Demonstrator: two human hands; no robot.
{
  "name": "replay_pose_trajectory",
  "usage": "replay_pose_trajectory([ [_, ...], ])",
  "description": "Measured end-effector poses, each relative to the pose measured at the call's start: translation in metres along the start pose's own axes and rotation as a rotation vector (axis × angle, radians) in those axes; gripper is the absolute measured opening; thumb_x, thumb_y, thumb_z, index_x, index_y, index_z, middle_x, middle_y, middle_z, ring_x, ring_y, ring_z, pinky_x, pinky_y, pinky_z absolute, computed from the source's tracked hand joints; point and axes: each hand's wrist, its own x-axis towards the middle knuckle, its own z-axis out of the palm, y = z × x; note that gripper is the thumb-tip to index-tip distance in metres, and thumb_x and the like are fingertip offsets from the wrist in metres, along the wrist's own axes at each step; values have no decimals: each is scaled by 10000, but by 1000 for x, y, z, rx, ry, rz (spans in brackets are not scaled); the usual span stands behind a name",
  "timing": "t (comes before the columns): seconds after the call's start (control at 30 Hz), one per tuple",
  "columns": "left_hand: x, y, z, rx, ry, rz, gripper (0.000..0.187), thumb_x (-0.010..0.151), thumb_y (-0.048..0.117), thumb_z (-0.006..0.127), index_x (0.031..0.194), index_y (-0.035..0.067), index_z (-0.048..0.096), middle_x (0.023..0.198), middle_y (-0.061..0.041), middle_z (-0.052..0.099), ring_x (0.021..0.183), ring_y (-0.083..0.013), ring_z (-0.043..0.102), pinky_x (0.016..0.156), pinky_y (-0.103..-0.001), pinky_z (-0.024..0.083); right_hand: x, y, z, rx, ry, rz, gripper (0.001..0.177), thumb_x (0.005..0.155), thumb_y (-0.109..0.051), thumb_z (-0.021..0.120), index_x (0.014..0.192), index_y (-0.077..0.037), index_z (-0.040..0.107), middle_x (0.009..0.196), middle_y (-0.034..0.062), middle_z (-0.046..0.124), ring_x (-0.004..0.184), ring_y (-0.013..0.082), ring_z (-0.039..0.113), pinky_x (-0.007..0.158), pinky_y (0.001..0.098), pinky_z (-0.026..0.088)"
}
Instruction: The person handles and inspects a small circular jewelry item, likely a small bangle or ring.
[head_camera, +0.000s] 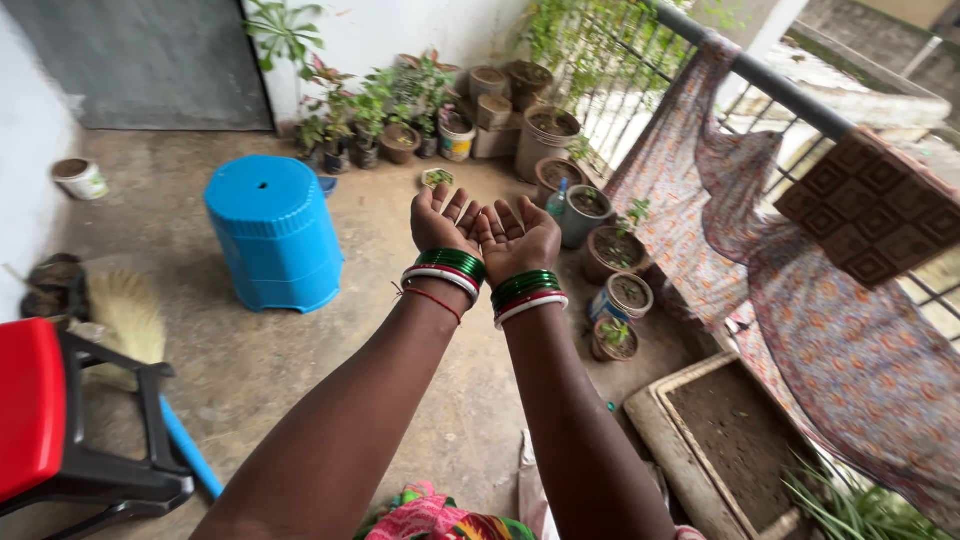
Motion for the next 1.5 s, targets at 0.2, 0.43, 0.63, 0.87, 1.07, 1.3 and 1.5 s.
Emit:
replay_pose_trajectory([
  [0.2, -2, -58, 26, 60, -18, -114, 541, 948, 492, 478, 1337, 130, 576, 1249, -95, 649, 1083, -269, 629, 934, -385, 505, 18, -57, -28, 38, 54, -69, 299, 936, -223, 547, 1198, -93, 611, 1150, 158, 641, 1079, 327, 617, 1003, 474, 509],
  [0.43, 7, -110, 38, 124, -44, -211, 526, 943, 484, 473, 1311, 127, 589, 1225, -102, 662, 1022, -258, 640, 876, -379, 503, 28, -97, -52, 93, 112, -157, 289, 943, -229, 554, 1187, -85, 608, 1119, 148, 639, 1075, 327, 612, 991, 465, 511],
  [0.63, 21, -146, 57, 153, -73, -298, 517, 951, 489, 490, 1298, 121, 599, 1191, -89, 665, 977, -242, 626, 863, -376, 505, 33, -127, -56, 114, 164, -253, 313, 955, -224, 533, 1229, -77, 577, 1161, 157, 615, 1079, 324, 609, 991, 471, 515],
  [0.87, 41, -167, 81, 175, -112, -410, 486, 953, 484, 510, 1266, 127, 612, 1125, -81, 678, 931, -229, 618, 864, -373, 509, 53, -146, -54, 136, 211, -382, 328, 967, -248, 499, 1225, -60, 574, 1118, 160, 629, 1042, 325, 614, 961, 484, 519],
  [1.07, 61, -162, 95, 211, -175, -476, 487, 946, 504, 489, 1250, 143, 607, 1105, -69, 682, 921, -222, 629, 863, -377, 496, 57, -142, -34, 170, 245, -456, 341, 964, -241, 474, 1237, -59, 569, 1133, 190, 643, 1044, 333, 630, 965, 489, 523],
  [1.3, 87, -136, 100, 225, -187, -504, 481, 944, 499, 497, 1250, 146, 609, 1101, -66, 684, 919, -222, 634, 860, -375, 497, 74, -117, -11, 198, 257, -471, 335, 976, -243, 509, 1243, -52, 576, 1151, 171, 632, 1062, 324, 614, 981, 482, 514],
  [1.5, 104, -118, 100, 254, -198, -526, 479, 948, 499, 485, 1246, 146, 609, 1098, -64, 688, 918, -218, 641, 848, -367, 486, 90, -99, -3, 229, 263, -494, 338, 960, -235, 486, 1231, -56, 577, 1145, 176, 632, 1062, 327, 619, 979, 489, 515],
])
